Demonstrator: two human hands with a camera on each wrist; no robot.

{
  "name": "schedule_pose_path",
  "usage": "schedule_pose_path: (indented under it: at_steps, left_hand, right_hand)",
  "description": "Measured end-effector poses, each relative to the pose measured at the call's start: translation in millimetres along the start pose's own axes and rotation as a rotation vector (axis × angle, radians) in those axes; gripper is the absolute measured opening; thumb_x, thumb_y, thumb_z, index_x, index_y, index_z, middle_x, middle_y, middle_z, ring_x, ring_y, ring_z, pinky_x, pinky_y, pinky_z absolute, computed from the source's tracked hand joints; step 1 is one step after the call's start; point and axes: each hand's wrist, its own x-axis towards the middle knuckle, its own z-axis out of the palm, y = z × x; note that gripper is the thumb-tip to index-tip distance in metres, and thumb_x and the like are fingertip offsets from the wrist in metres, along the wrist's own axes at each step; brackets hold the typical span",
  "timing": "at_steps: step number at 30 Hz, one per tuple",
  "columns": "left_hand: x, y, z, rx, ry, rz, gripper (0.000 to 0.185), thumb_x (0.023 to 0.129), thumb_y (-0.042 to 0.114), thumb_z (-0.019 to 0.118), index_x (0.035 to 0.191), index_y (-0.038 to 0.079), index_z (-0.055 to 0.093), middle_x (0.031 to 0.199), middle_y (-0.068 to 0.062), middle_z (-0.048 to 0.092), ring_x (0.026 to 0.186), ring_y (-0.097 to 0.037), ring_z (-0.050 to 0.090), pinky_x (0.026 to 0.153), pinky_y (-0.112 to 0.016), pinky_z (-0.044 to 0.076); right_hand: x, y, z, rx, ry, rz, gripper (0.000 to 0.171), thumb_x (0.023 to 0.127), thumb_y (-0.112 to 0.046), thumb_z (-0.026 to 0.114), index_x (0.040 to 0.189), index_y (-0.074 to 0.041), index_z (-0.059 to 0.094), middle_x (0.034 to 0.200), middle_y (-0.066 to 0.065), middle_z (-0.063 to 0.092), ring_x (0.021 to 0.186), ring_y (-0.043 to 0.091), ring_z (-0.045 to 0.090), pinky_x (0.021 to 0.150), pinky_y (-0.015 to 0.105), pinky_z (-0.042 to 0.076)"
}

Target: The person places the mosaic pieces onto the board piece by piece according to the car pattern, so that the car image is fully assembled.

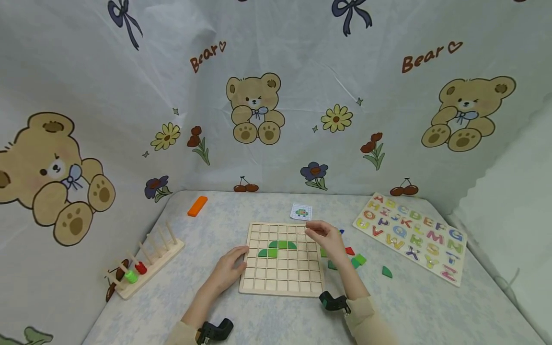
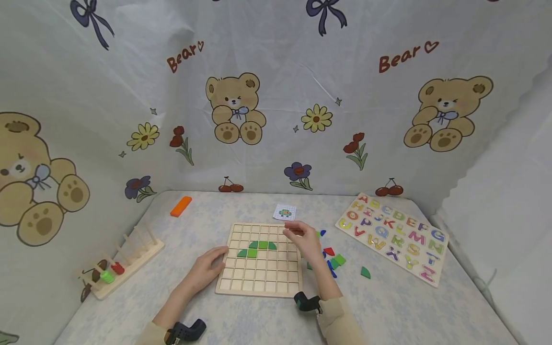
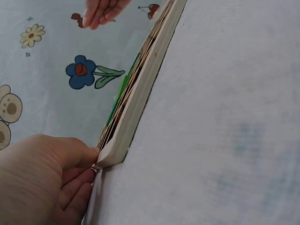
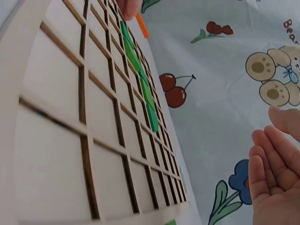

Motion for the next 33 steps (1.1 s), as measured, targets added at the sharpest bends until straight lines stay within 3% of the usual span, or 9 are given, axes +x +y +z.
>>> schedule_pose_path:
  at_steps: [7, 12, 16, 21, 26, 33]
  left_hand:
    - [0.0, 0.5, -0.3, -0.016, -0.007, -0.021, 0.046, 0.092, 0.01, 0.059, 0.136, 0.001, 0.049, 0.138, -0.014, 0.046, 0.129, -0.029, 0.04, 0.104, -0.045, 0.035]
    - [-0.3, 0.9, -0.9, -0.004, -0.006, -0.021, 0.045, 0.093, 0.01, 0.059, 0.136, 0.001, 0.049, 0.138, -0.013, 0.046, 0.129, -0.029, 0.04, 0.104, -0.046, 0.035]
    - [-0.5, 0.9, -0.6, -0.009, -0.006, -0.027, 0.046, 0.092, 0.01, 0.06, 0.136, 0.001, 0.05, 0.138, -0.013, 0.047, 0.129, -0.029, 0.04, 0.104, -0.045, 0.035]
    - [-0.3, 0.6, 0.5, -0.011, -0.007, -0.026, 0.046, 0.092, 0.01, 0.061, 0.136, 0.001, 0.05, 0.138, -0.012, 0.047, 0.129, -0.028, 0.041, 0.104, -0.045, 0.035]
    - [0.4, 0.9, 0.4, -0.013, -0.001, -0.021, 0.045, 0.092, 0.009, 0.06, 0.135, 0.001, 0.05, 0.138, -0.013, 0.047, 0.129, -0.029, 0.041, 0.104, -0.046, 0.035]
    - [0.4, 1.2, 0.2, -0.015, -0.009, -0.036, 0.046, 0.092, 0.01, 0.06, 0.136, 0.001, 0.05, 0.138, -0.013, 0.047, 0.13, -0.028, 0.04, 0.105, -0.045, 0.035]
  right_hand:
    - [-5.5, 18.2, -32.8, -0.149, 0.138, -0.021, 0.032, 0.088, -0.02, 0.068, 0.114, -0.002, 0.066, 0.108, 0.011, 0.066, 0.092, 0.015, 0.062, 0.074, 0.022, 0.053]
    - [-7.8, 34.2, -50.5, -0.208, 0.19, 0.028, 0.033, 0.089, -0.019, 0.068, 0.115, 0.0, 0.065, 0.108, 0.01, 0.066, 0.091, 0.016, 0.062, 0.071, 0.019, 0.052]
    - [-7.9, 41.7, -56.2, -0.233, 0.211, 0.093, 0.033, 0.088, -0.019, 0.068, 0.116, -0.001, 0.064, 0.108, 0.011, 0.065, 0.095, 0.022, 0.061, 0.072, 0.021, 0.052]
    - [-7.7, 50.5, -56.5, -0.329, 0.237, 0.116, 0.033, 0.089, -0.02, 0.067, 0.117, -0.002, 0.064, 0.108, 0.013, 0.064, 0.097, 0.025, 0.06, 0.079, 0.031, 0.053]
    - [-8.3, 60.1, -57.5, -0.411, 0.234, 0.1, 0.031, 0.088, -0.017, 0.068, 0.115, -0.001, 0.064, 0.11, 0.015, 0.064, 0.101, 0.029, 0.059, 0.083, 0.041, 0.052]
    - [-9.1, 67.8, -57.1, -0.491, 0.187, 0.054, 0.034, 0.085, -0.015, 0.071, 0.114, 0.001, 0.064, 0.108, 0.016, 0.064, 0.099, 0.03, 0.059, 0.083, 0.044, 0.051]
